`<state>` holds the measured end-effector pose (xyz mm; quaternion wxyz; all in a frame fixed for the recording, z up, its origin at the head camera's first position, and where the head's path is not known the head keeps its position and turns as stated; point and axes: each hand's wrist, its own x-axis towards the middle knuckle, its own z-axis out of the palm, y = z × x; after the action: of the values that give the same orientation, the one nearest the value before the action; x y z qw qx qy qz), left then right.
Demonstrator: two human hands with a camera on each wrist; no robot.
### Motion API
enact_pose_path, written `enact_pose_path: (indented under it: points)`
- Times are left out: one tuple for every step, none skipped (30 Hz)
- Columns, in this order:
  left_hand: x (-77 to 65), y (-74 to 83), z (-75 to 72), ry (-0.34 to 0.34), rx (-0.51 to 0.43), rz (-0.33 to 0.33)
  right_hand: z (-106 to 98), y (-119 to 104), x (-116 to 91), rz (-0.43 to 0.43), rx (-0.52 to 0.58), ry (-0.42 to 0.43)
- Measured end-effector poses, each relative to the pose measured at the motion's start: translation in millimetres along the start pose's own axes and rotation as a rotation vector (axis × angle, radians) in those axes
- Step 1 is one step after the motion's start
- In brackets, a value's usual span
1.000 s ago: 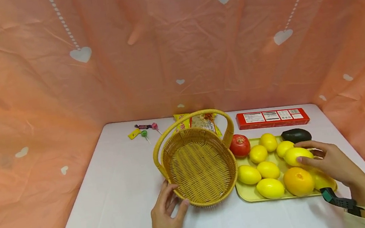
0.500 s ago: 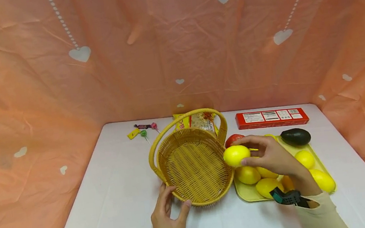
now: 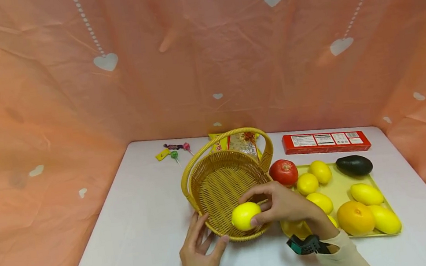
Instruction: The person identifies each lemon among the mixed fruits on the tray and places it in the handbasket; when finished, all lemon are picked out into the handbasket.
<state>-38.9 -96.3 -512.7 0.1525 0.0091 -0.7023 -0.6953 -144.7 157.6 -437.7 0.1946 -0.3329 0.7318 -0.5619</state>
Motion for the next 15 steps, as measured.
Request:
enact_pose_path:
  points:
    - [0.0,-0.4,0.6,0.0,-0.007,-0.003,2,-1,0,0.009,-0.034,-0.007]
    - [0.0,-0.8,1.0,0.001,-0.012,-0.005,4,-1,1,0.016,-0.067,-0.014]
    - [0.0,-1.0,1.2,0.003,-0.017,-0.009,6,-2,2,0.022,-0.1,-0.018]
    - [-0.2,-1.3,1.3,0.006,-0.02,-0.015,8,-3,3,0.026,-0.136,-0.019]
    - [-0.2,-1.6,1.3,0.009,-0.021,-0.021,10,-3,4,0.027,-0.171,-0.018]
    - [-0.3,-1.9,1.2,0.012,-0.022,-0.025,12,-3,5,0.028,-0.208,-0.014]
    - [-0.5,-2.1,1.0,0.015,-0.022,-0.029,15,-3,7,0.029,-0.239,-0.01]
    - [-0.6,-2.2,0.8,0.019,-0.024,-0.031,18,-3,9,0.025,-0.274,-0.006]
    - [-0.7,-2.4,0.7,0.022,-0.027,-0.033,21,-3,10,0.019,-0.309,0.0]
    - [-0.8,-2.5,0.7,0.025,-0.028,-0.034,25,-4,12,0.014,-0.343,0.008]
    - [-0.8,-2.5,0.8,0.028,-0.03,-0.033,28,-4,14,0.009,-0.377,0.018]
    - [-0.8,-2.3,1.1,0.029,-0.032,-0.032,30,-6,15,0.005,-0.408,0.028]
    - [-0.8,-2.1,1.4,0.029,-0.035,-0.03,32,-7,16,0.0,-0.425,0.035]
    - [-0.8,-2.0,1.9,0.029,-0.037,-0.028,33,-9,16,-0.001,-0.436,0.041]
    - [-0.7,-1.8,2.4,0.028,-0.038,-0.027,33,-11,16,-0.001,-0.438,0.051]
